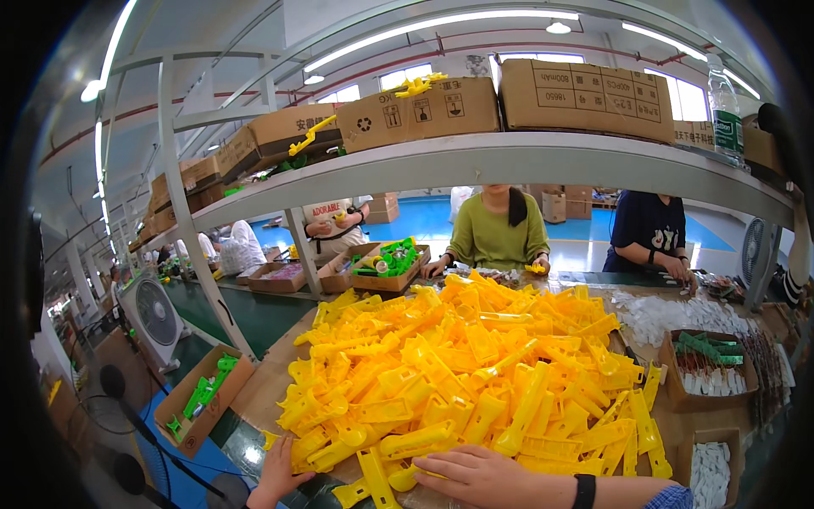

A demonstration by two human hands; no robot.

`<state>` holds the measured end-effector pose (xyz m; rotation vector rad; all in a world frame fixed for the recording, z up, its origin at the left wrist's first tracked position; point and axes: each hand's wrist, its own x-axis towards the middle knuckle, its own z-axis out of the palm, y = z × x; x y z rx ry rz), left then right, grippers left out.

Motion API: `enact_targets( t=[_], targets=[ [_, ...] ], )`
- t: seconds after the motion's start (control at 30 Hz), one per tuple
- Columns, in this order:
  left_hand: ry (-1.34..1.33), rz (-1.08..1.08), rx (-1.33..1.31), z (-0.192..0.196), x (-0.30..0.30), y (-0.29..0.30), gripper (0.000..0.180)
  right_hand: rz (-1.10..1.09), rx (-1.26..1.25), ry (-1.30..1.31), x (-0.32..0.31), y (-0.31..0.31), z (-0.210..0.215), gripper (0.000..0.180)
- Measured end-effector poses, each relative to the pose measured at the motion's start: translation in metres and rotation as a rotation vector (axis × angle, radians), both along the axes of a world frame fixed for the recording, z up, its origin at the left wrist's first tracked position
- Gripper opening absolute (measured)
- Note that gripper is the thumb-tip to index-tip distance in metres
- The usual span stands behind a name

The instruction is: Assembling electronic circuit boards and components into yellow plastic housings at a factory workstation.

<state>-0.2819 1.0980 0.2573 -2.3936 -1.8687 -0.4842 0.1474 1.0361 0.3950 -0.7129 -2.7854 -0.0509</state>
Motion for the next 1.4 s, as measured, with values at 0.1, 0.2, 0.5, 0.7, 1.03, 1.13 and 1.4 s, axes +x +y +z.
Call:
enact_targets(
  t=[0.1,0.2,0.5,0.7,1.03,1.13,1.4],
  targets=[
    [0.022,0.049,0.022,-0.002,0.003,-0.013,0.091,0.090,0.202,0.214,0.005,-0.025,0.064,0.047],
    [-0.127,-0.008,-0.061,-0.011,0.008,-0.039,0.095,0.245,0.552,0.612,-0.012,-0.048,0.101,0.037],
    [0.128,-0.365,-0.126,0.002,0.115,-0.083,0.097,-0.034,0.638,0.818,-0.029,-0.100,0.132,0.018],
    [0.053,-0.222,-0.246,-0.013,0.117,-0.085,0.098,0.223,0.629,0.645,0.011,-0.083,0.105,0.020],
    [0.066,-0.191,-0.250,0.006,0.132,-0.061,0.102,-0.017,0.035,0.045,0.030,-0.049,-0.056,0.036],
    [-0.003,-0.208,-0.252,0.008,0.139,-0.056,0.110,0.035,-0.039,-0.033,0.042,-0.030,-0.097,0.041],
    [0.163,-0.123,-0.271,0.016,0.171,-0.058,0.105,0.185,0.064,-0.287,0.059,0.016,-0.127,0.039]
  ],
)
